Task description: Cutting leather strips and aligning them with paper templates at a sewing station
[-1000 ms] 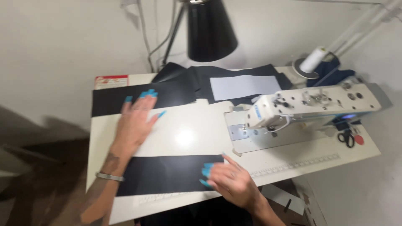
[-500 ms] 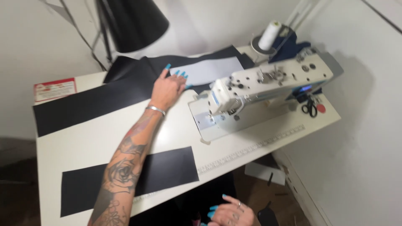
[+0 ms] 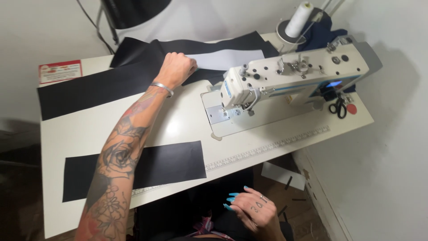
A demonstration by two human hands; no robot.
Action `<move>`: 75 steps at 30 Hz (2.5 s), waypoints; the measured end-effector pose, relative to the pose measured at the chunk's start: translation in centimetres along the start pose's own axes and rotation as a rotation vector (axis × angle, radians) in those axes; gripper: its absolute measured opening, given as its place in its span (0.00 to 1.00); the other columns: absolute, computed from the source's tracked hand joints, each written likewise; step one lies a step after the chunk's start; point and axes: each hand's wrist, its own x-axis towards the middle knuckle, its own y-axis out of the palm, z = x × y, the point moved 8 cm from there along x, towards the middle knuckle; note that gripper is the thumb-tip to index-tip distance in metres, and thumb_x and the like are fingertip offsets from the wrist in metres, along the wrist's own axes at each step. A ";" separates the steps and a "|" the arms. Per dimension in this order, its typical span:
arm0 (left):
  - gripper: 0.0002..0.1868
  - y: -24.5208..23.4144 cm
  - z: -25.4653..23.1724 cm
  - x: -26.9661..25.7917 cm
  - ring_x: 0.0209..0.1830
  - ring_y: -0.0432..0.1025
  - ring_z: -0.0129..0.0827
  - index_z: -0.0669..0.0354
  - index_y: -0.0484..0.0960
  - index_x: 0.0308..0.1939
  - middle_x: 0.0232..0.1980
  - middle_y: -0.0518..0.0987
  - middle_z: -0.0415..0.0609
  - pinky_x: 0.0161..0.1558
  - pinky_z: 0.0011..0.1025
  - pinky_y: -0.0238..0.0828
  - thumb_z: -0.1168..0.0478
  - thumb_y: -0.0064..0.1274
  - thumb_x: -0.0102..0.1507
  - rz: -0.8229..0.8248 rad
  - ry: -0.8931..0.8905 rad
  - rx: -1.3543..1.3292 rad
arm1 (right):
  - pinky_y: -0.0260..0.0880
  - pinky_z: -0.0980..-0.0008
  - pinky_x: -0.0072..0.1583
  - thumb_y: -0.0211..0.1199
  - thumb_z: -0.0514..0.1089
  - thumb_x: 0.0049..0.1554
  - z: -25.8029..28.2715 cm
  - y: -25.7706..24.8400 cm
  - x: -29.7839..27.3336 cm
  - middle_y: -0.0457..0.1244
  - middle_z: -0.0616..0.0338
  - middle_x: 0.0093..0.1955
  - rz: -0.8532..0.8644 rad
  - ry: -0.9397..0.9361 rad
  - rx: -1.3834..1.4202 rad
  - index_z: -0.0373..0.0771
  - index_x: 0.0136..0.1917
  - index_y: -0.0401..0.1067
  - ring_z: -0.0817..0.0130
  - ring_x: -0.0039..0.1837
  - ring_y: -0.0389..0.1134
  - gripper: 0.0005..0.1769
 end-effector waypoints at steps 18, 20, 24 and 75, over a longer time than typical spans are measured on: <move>0.05 -18.8 -2.2 -35.8 0.38 0.75 0.32 0.57 0.79 0.29 0.36 0.80 0.46 0.48 0.35 0.73 0.69 0.54 0.60 -0.264 -0.117 0.148 | 0.56 0.55 0.63 0.61 0.50 0.49 -1.2 7.9 -2.2 0.60 0.51 0.56 0.195 -0.099 -0.168 0.36 0.52 0.66 0.57 0.59 0.61 0.21; 0.23 -16.4 0.1 -39.2 0.51 0.69 0.20 0.48 0.74 0.54 0.52 0.75 0.38 0.63 0.31 0.60 0.70 0.50 0.55 0.018 -0.306 0.223 | 0.51 0.48 0.64 0.57 0.65 0.48 -2.0 10.9 -2.3 0.50 0.50 0.67 0.367 -0.146 -0.338 0.40 0.65 0.51 0.52 0.67 0.53 0.40; 0.29 -17.5 -0.5 -39.1 0.62 0.56 0.31 0.52 0.65 0.58 0.60 0.65 0.38 0.64 0.37 0.43 0.65 0.45 0.51 0.295 -0.578 -0.182 | 0.41 0.39 0.65 0.51 0.69 0.49 -2.6 13.3 -2.6 0.40 0.59 0.72 0.491 -0.203 -0.453 0.42 0.69 0.42 0.60 0.72 0.43 0.46; 0.17 -10.4 -17.9 -17.1 0.15 0.68 0.25 0.65 0.72 0.41 0.22 0.73 0.47 0.16 0.15 0.67 0.53 0.41 0.60 0.212 -0.411 -2.398 | 0.58 0.54 0.63 0.49 0.51 0.52 -4.9 5.3 8.8 0.56 0.36 0.58 -0.379 0.858 1.437 0.29 0.50 0.60 0.48 0.62 0.58 0.22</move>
